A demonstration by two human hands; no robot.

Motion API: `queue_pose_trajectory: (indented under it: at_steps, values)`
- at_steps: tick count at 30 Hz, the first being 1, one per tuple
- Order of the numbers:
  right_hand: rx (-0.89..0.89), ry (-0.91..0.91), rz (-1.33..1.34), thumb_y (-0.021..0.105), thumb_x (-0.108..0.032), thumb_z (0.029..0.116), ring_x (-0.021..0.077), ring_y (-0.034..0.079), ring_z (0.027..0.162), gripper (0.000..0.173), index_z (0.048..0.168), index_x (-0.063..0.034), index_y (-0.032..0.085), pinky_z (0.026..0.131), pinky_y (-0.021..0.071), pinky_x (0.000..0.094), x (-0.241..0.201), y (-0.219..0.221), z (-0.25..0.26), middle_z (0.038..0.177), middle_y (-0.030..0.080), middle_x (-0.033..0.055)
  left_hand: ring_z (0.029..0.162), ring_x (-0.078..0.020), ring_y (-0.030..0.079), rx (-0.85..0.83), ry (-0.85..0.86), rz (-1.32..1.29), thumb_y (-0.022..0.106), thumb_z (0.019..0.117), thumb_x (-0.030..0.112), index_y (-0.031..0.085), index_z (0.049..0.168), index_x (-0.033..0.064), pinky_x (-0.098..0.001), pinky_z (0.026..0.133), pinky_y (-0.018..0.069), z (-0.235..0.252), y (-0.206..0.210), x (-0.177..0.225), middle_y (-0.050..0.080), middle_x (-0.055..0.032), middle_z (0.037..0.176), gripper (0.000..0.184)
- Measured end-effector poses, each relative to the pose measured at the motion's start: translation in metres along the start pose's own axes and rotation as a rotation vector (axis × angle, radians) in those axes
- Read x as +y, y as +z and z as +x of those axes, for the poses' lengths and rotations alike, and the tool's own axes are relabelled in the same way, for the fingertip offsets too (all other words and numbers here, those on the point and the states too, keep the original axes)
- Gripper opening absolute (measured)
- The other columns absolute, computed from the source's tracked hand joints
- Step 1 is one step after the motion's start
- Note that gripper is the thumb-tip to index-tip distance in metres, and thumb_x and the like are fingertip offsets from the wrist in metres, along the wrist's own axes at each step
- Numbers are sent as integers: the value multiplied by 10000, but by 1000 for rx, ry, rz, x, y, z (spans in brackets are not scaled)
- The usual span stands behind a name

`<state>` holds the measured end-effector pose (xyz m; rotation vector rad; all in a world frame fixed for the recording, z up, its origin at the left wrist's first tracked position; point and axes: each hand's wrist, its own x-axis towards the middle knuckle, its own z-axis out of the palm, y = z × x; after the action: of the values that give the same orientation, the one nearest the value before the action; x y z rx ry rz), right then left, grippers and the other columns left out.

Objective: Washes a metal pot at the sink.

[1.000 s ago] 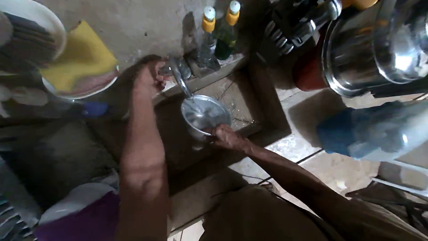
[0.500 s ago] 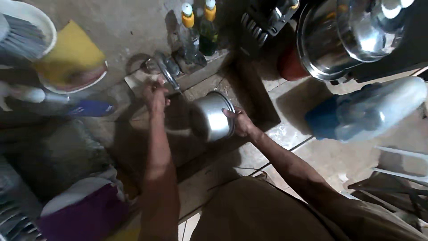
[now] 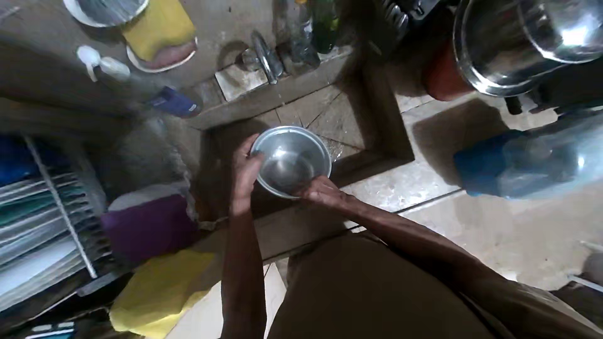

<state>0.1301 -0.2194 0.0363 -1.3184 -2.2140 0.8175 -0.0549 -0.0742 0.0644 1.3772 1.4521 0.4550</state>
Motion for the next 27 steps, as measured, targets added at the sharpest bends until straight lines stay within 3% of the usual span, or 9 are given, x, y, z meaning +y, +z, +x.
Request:
queue_pose_trajectory:
  at_steps: [2, 5, 8, 11, 13, 15, 20, 24, 27]
  values:
    - [18, -19, -70, 656, -64, 925, 310, 720, 796, 339, 1232, -183, 735, 663, 582, 517, 3, 3, -6, 972, 749, 100, 1230, -133, 624, 77, 111, -101, 569, 962, -9, 614, 1400, 101, -355, 1029, 539, -6, 7, -6, 634, -63, 1386, 454]
    - [36, -90, -89, 653, -95, 952, 276, 704, 837, 278, 1194, -193, 747, 717, 590, 465, 15, -2, -11, 964, 723, 90, 1236, -148, 630, 125, 226, -199, 542, 993, 3, 594, 1418, 76, -356, 1030, 550, -16, 12, -5, 631, -71, 1396, 435]
    - [77, -134, -52, 712, -342, 954, 223, 693, 1006, 298, 1204, -183, 748, 919, 567, 424, 24, -23, -21, 1061, 736, 49, 1233, -177, 635, 160, 312, -287, 542, 1002, -3, 573, 1421, 27, -368, 1039, 549, -23, 17, 4, 638, -101, 1380, 421]
    - [397, -27, -23, 725, -434, 939, 248, 653, 1148, 393, 1176, -123, 761, 1033, 517, 434, 29, -50, -32, 1153, 732, 84, 1232, -198, 636, 203, 370, -348, 539, 1009, -7, 551, 1427, -5, -375, 1038, 550, -29, 20, 17, 633, -126, 1377, 418]
    - [617, 156, 64, 766, -330, 918, 258, 651, 1103, 366, 1151, -50, 740, 944, 555, 406, 41, -63, -36, 1151, 692, 147, 1252, -202, 622, 226, 403, -372, 534, 1014, -1, 534, 1441, -13, -374, 1056, 536, -32, 20, 25, 616, -132, 1398, 427]
    - [660, 386, 261, 764, -293, 910, 182, 662, 944, 453, 1252, -24, 638, 767, 583, 337, 51, -74, -39, 1094, 657, 113, 1265, -201, 615, 253, 435, -383, 544, 1014, 4, 535, 1441, -13, -370, 1064, 531, -37, 21, 33, 613, -126, 1406, 427]
    - [345, 663, 880, 589, -295, 1042, 190, 713, 694, 488, 1476, -97, 487, 626, 628, 355, 52, -97, -38, 934, 733, 95, 1260, -212, 624, 295, 568, -365, 540, 1017, -14, 532, 1423, -52, -368, 1069, 534, -50, 27, 56, 621, -140, 1398, 407]
    - [220, 760, 1139, 589, -324, 1048, 237, 714, 610, 370, 1303, -57, 577, 552, 629, 375, 48, -99, -33, 892, 738, 153, 1224, -223, 650, 316, 711, -319, 558, 1002, -37, 545, 1383, -95, -362, 1041, 557, -62, 34, 73, 644, -163, 1358, 386]
    - [115, 821, 1250, 642, -305, 1020, 265, 712, 617, 417, 1340, -62, 529, 541, 627, 391, 46, -101, -31, 958, 732, 169, 1224, -220, 651, 347, 793, -254, 557, 1002, -38, 559, 1365, -105, -353, 1047, 551, -70, 38, 82, 651, -172, 1347, 370]
